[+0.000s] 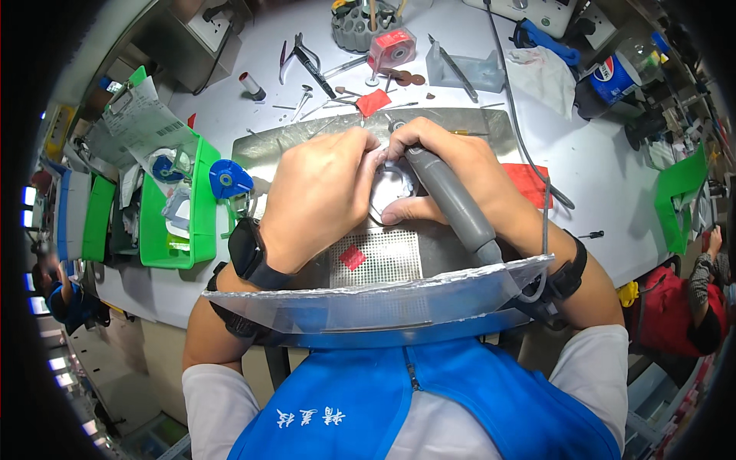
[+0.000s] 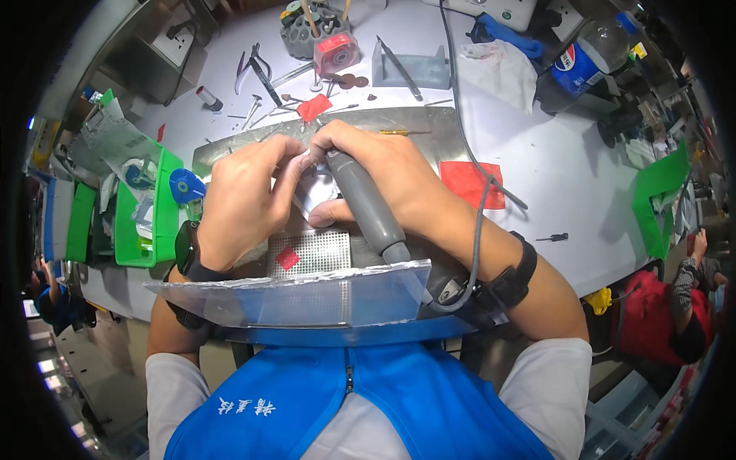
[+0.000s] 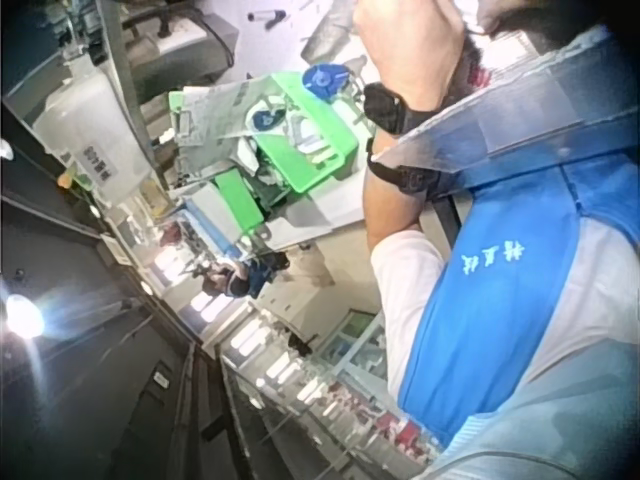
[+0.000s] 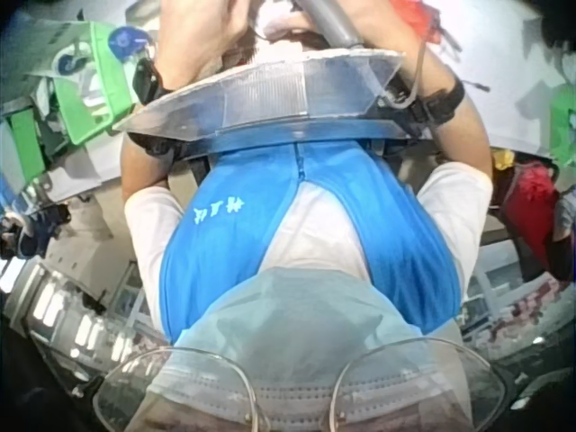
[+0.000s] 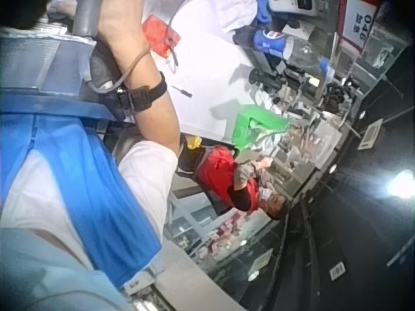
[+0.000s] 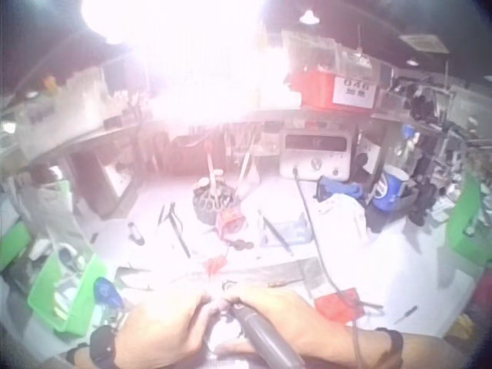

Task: Grinding and fitting dental crowns into a dental mold using a rotary tool.

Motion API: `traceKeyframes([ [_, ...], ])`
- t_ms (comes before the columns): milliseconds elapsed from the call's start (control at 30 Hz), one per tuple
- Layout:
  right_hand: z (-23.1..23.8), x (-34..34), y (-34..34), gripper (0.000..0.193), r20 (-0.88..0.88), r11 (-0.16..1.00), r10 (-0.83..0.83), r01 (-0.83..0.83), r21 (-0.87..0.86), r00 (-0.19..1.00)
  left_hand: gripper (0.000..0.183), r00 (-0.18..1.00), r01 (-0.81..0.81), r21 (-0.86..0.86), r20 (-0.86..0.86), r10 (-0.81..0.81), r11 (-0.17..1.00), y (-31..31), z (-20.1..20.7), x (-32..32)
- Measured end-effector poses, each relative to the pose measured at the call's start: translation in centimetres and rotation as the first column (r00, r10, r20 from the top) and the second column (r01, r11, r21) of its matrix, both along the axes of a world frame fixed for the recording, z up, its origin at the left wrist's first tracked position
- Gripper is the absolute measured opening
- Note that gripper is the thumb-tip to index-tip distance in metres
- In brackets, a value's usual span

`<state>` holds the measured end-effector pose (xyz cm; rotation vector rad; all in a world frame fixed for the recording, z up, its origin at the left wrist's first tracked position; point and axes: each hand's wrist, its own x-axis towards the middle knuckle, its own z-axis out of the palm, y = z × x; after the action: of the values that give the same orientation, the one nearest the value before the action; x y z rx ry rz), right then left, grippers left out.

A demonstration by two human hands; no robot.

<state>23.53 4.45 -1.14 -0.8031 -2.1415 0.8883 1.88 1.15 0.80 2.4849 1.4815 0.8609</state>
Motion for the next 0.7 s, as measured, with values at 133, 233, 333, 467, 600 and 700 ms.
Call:
traceKeyframes([
  [133,-0.6,0.1,-0.1,0.057,-0.025,0.996,0.012,-0.009,0.094,1.000,0.013,0.982,-0.020,-0.134,0.184,0.044,0.991,0.2,-0.1,-0.7],
  [233,-0.6,0.0,0.0,0.042,-0.211,0.989,-0.145,0.145,-0.013,0.967,0.025,0.581,0.329,-0.363,0.805,0.116,0.872,0.3,-0.4,-1.4],
  [333,2.6,1.9,-1.2,0.023,-0.399,0.967,-0.167,0.071,-0.244,0.902,0.031,0.281,0.615,-0.394,0.919,0.278,0.682,-1.0,-0.9,-1.5],
  [467,4.2,1.6,-2.5,0.028,-0.573,0.939,-0.183,-0.030,-0.343,0.799,0.026,0.143,0.743,-0.384,0.891,0.431,0.548,-2.1,-0.8,-0.3],
  [600,4.9,1.9,-3.4,0.036,-0.312,0.955,-0.171,0.079,-0.287,0.935,0.022,0.070,0.776,-0.356,0.869,0.490,0.521,-2.2,-1.0,0.4],
  [700,4.1,1.7,-2.9,0.031,-0.294,0.998,-0.027,0.011,-0.057,0.955,0.026,0.074,0.785,-0.327,0.892,0.445,0.525,-1.9,-1.8,0.0],
])
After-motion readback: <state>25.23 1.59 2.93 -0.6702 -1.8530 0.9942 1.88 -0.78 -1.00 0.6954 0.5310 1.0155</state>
